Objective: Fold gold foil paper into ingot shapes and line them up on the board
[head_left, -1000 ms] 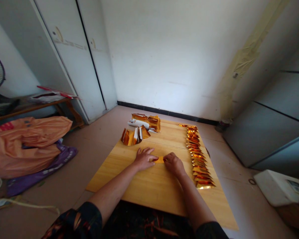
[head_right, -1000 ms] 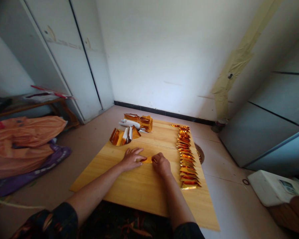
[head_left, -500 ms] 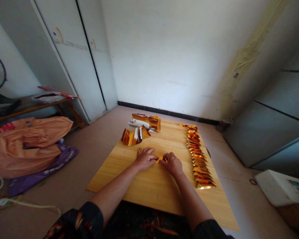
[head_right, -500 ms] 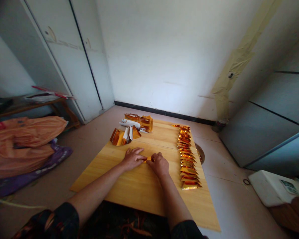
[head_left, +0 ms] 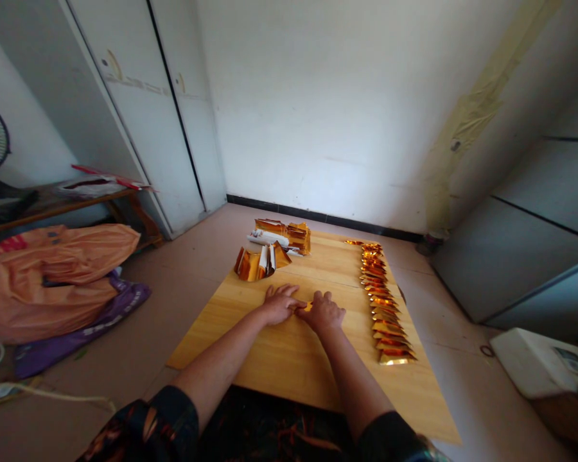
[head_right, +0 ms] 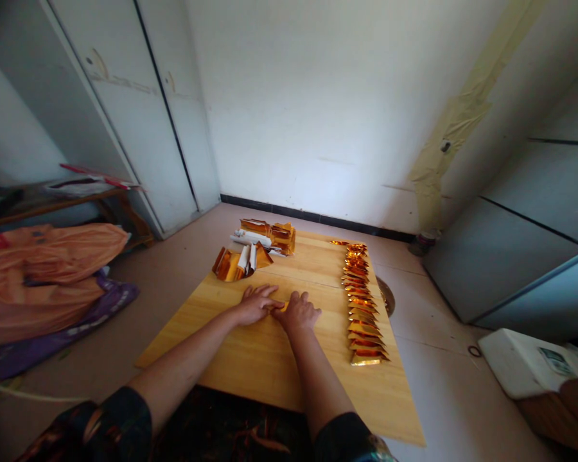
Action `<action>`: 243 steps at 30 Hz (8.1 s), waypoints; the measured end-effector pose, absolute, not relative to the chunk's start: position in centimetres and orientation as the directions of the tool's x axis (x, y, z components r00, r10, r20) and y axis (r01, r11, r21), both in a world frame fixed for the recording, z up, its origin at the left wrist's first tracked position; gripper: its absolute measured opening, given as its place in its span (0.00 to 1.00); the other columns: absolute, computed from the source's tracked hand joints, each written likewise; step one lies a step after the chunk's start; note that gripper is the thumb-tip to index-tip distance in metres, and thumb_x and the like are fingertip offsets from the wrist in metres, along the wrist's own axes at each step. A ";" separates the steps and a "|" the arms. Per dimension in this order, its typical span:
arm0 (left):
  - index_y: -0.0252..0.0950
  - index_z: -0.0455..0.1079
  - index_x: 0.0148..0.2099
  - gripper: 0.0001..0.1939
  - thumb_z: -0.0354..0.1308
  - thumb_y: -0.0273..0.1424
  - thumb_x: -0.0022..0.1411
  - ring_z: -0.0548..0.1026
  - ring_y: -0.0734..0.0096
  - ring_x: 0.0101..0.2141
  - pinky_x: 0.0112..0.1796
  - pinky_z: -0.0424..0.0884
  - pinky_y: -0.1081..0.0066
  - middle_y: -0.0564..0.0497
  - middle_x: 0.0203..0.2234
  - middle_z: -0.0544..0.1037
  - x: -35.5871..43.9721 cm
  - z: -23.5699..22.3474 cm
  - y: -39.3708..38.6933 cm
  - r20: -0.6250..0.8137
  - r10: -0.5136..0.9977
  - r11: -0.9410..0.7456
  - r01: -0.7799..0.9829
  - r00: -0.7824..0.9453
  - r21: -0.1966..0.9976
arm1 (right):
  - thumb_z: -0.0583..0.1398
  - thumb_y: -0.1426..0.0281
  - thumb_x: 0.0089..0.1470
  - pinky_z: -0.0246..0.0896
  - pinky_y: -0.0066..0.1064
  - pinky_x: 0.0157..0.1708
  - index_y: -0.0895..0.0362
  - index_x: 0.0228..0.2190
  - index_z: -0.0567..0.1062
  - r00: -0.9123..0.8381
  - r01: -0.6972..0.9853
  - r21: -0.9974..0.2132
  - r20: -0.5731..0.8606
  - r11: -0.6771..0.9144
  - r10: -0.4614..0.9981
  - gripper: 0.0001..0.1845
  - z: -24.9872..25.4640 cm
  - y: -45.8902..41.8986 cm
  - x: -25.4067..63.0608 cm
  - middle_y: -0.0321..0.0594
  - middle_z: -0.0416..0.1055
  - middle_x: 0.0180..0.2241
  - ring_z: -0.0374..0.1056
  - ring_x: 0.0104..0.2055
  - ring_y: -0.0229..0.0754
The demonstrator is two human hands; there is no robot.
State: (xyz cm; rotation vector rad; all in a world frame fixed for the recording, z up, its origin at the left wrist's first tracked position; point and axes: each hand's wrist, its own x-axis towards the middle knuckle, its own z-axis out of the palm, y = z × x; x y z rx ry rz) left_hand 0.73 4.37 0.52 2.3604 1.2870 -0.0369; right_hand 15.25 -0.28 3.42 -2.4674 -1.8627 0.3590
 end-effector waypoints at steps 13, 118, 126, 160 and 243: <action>0.60 0.64 0.55 0.27 0.49 0.27 0.57 0.45 0.59 0.65 0.58 0.37 0.42 0.61 0.66 0.49 0.7 1.2 4.4 -0.269 0.777 -0.460 0.805 0.569 0.376 | 0.60 0.55 0.47 0.58 0.41 0.40 0.54 0.43 0.68 0.223 0.939 -0.208 -0.238 -0.274 0.945 0.23 3.4 0.0 16.4 0.47 0.65 0.46 0.69 0.45 0.50; 0.36 0.64 0.29 0.04 0.49 0.25 0.48 0.68 0.74 0.25 0.28 0.66 0.75 0.55 0.21 0.69 3.6 -1.1 3.3 0.167 0.961 -0.198 0.130 0.220 0.972 | 0.52 0.73 0.57 0.67 0.29 0.46 0.55 0.31 0.74 -0.305 0.751 -0.397 0.499 0.527 0.811 0.10 -1.6 -1.5 18.5 0.46 0.68 0.52 0.70 0.49 0.40; 0.37 0.60 0.29 0.03 0.48 0.25 0.51 0.66 0.75 0.27 0.31 0.63 0.76 0.57 0.22 0.65 4.3 -2.0 3.0 0.313 0.936 -0.351 0.390 0.160 0.851 | 0.52 0.71 0.58 0.67 0.30 0.46 0.56 0.32 0.73 -0.323 0.758 -0.365 0.511 0.541 0.796 0.10 -2.1 -1.3 18.5 0.47 0.68 0.53 0.69 0.50 0.40; 0.33 0.68 0.36 0.13 0.57 0.20 0.44 0.72 0.75 0.30 0.32 0.67 0.77 0.55 0.28 0.75 4.5 -2.2 3.4 0.128 0.952 -0.158 0.089 0.277 0.983 | 0.51 0.73 0.59 0.62 0.21 0.33 0.57 0.32 0.71 -0.185 0.846 -0.360 0.493 0.393 0.850 0.10 -2.3 -1.0 18.7 0.43 0.72 0.40 0.70 0.33 0.34; 0.36 0.65 0.53 0.26 0.57 0.22 0.50 0.74 0.76 0.23 0.22 0.67 0.81 0.55 0.26 0.76 6.3 -0.5 2.6 -0.162 0.985 0.165 0.051 -0.064 0.985 | 0.51 0.67 0.57 0.51 0.24 0.26 0.56 0.33 0.71 0.114 0.878 -0.462 0.453 0.123 0.884 0.10 -1.8 -1.2 18.9 0.38 0.71 0.32 0.66 0.27 0.35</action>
